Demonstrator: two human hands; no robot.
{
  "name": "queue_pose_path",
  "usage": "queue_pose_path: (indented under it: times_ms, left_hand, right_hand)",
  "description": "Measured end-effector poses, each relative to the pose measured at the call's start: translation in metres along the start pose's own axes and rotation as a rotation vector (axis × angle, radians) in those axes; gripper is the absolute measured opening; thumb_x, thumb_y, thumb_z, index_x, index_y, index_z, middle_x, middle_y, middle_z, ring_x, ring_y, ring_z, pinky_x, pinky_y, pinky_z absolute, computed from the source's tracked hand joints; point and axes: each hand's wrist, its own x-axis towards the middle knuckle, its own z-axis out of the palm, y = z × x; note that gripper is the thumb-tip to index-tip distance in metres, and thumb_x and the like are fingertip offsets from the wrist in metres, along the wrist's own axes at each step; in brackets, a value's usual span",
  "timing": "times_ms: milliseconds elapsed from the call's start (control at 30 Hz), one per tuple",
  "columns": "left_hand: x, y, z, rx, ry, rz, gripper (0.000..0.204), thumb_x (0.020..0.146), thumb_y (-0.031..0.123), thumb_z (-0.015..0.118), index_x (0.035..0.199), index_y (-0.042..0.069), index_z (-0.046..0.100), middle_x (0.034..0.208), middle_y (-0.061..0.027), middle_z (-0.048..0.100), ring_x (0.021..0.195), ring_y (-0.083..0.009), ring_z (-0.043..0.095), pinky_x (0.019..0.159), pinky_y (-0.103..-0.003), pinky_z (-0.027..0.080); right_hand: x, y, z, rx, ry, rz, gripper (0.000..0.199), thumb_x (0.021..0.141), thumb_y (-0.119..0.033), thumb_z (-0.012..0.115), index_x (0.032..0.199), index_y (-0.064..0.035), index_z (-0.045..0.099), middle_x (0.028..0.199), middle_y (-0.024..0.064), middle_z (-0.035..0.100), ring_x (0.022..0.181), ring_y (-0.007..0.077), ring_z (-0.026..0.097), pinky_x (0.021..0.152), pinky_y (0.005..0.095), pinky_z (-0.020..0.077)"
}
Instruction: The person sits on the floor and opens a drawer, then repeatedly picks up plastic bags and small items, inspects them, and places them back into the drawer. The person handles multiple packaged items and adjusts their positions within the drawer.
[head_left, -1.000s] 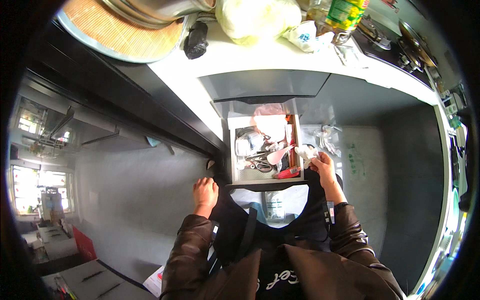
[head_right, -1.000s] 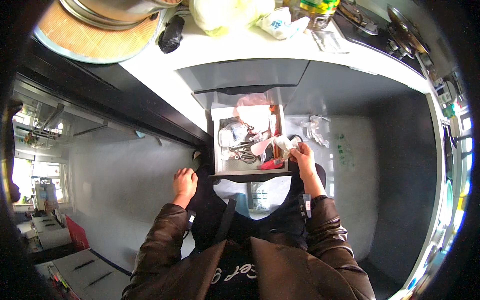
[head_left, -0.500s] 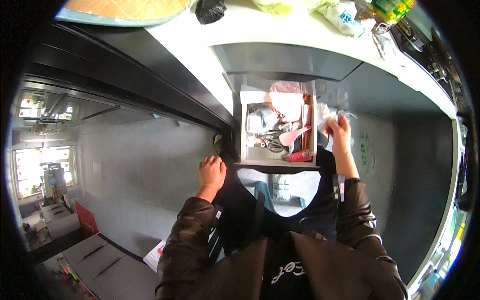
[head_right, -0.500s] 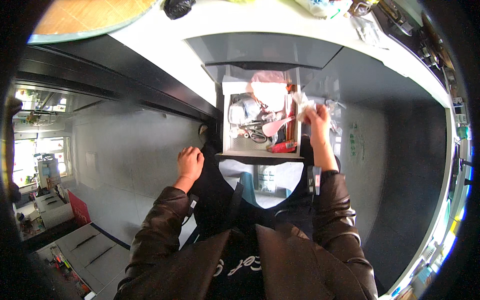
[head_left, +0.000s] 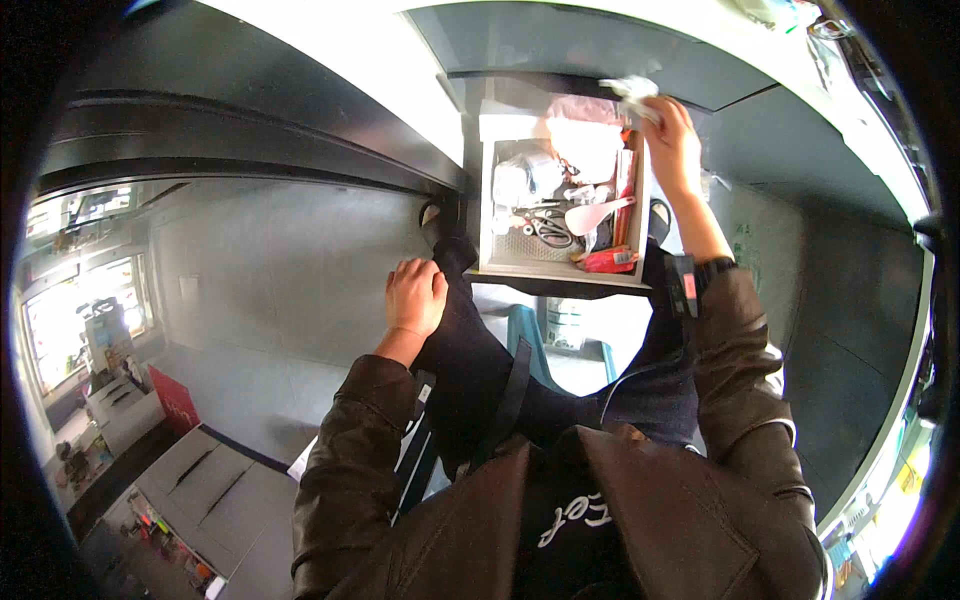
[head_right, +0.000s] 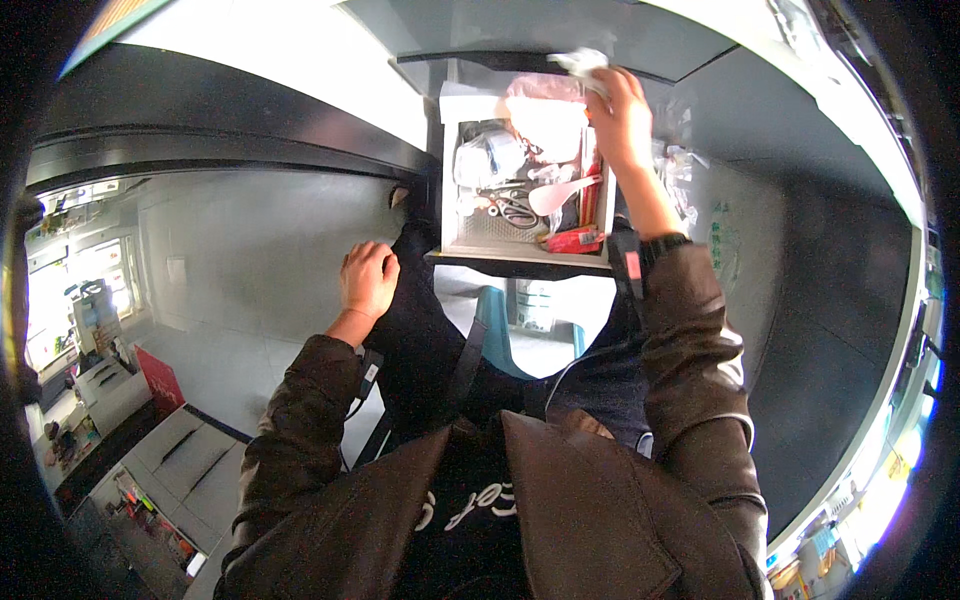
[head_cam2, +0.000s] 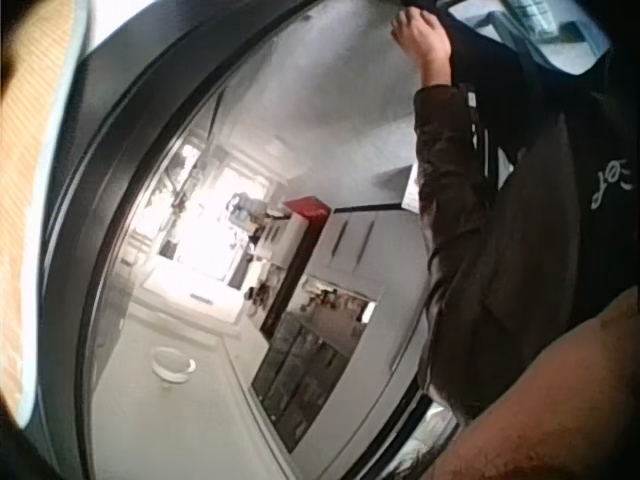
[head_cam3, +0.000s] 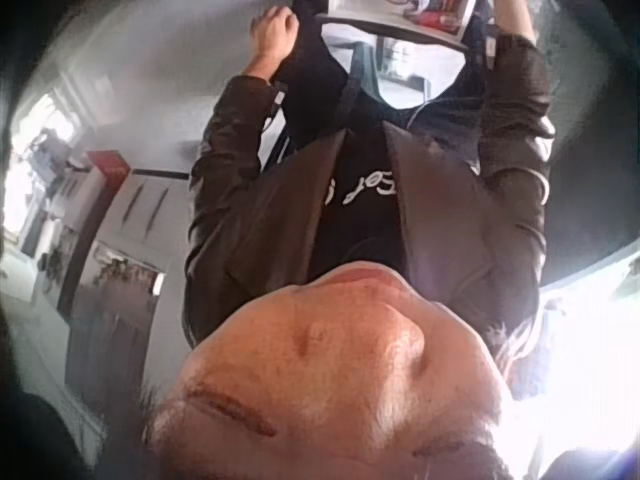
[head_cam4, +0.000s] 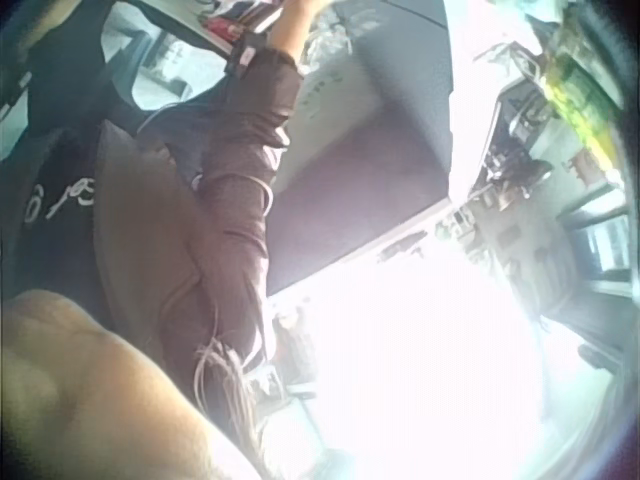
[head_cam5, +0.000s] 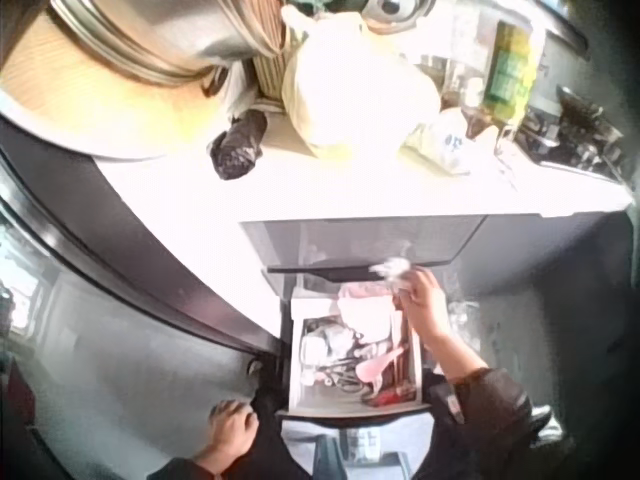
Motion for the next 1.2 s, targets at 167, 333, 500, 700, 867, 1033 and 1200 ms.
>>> queue_pose_path:
  times_ms: [167, 333, 500, 700, 867, 1033, 1200]
  left_hand:
    - [0.004, -0.002, 0.0, -0.004, -0.004, -0.006, 0.014, 0.089, 0.022, 0.064, 0.085, 0.009, 0.062, 0.092, -0.008, 0.065, 0.096, -0.032, 0.061, 0.084, -0.049, 0.049]
    - [0.003, -0.006, 0.001, -0.026, 0.0, 0.013, 0.013, 0.089, 0.022, 0.065, 0.086, 0.01, 0.063, 0.091, -0.0073, 0.065, 0.095, -0.0319, 0.062, 0.084, -0.048, 0.049]
    - [0.002, -0.009, 0.002, -0.057, 0.012, 0.02, 0.012, 0.088, 0.022, 0.066, 0.086, 0.01, 0.063, 0.091, -0.007, 0.064, 0.095, -0.0321, 0.062, 0.084, -0.048, 0.049]
    - [0.004, -0.006, 0.003, -0.067, 0.008, 0.029, 0.011, 0.088, 0.02, 0.067, 0.085, 0.011, 0.062, 0.09, -0.0062, 0.064, 0.094, -0.0313, 0.062, 0.083, -0.046, 0.048]
    - [0.007, -0.004, -0.001, -0.073, -0.019, 0.027, 0.009, 0.088, 0.018, 0.067, 0.087, 0.01, 0.064, 0.091, -0.0066, 0.065, 0.094, -0.0323, 0.062, 0.084, -0.046, 0.049]
    - [0.014, -0.005, -0.004, -0.075, -0.061, 0.03, 0.008, 0.089, 0.018, 0.067, 0.088, 0.01, 0.064, 0.091, -0.0069, 0.066, 0.094, -0.033, 0.063, 0.084, -0.046, 0.05]
    - [0.015, -0.006, -0.002, -0.093, -0.04, 0.046, 0.009, 0.088, 0.018, 0.068, 0.086, 0.011, 0.063, 0.089, -0.0056, 0.064, 0.091, -0.0318, 0.062, 0.08, -0.046, 0.049]
  right_hand:
    - [0.024, -0.009, 0.059, -0.29, -0.205, -0.154, 0.044, 0.084, -0.001, 0.065, 0.128, -0.0087, 0.066, 0.132, 0.0118, 0.06, 0.12, 0.036, 0.057, 0.106, 0.0415, 0.0478]
    - [0.02, 0.052, 0.021, -0.505, -0.203, -0.272, 0.041, 0.09, -0.002, 0.057, 0.128, -0.0133, 0.068, 0.135, 0.011, 0.061, 0.115, 0.0365, 0.061, 0.105, 0.0452, 0.0502]
    - [-0.008, 0.132, -0.056, -0.547, -0.082, 0.24, 0.024, 0.093, -0.018, 0.063, 0.112, -0.0069, 0.073, 0.126, 0.0166, 0.066, 0.114, 0.0374, 0.063, 0.098, 0.0457, 0.0524]
    - [-0.122, 0.17, -0.044, -0.489, -0.412, 0.508, 0.036, 0.088, -0.042, 0.072, 0.099, -0.0088, 0.077, 0.093, 0.0143, 0.077, 0.088, 0.0299, 0.075, 0.079, 0.0409, 0.0559]
    - [-0.203, 0.168, -0.004, -0.306, -0.594, 0.554, 0.018, 0.077, -0.009, 0.07, 0.095, -0.0081, 0.071, 0.087, 0.012, 0.074, 0.083, 0.0268, 0.072, 0.077, 0.0381, 0.0555]
    - [-0.192, 0.183, -0.015, -0.298, -0.571, 0.568, 0.02, 0.077, -0.006, 0.066, 0.096, -0.0071, 0.073, 0.089, 0.0101, 0.075, 0.084, 0.0249, 0.073, 0.079, 0.0366, 0.0557]
    - [-0.186, 0.171, -0.013, -0.255, -0.615, 0.614, 0.021, 0.078, -0.003, 0.063, 0.096, -0.0061, 0.073, 0.09, 0.0112, 0.075, 0.087, 0.0263, 0.072, 0.082, 0.0372, 0.0555]
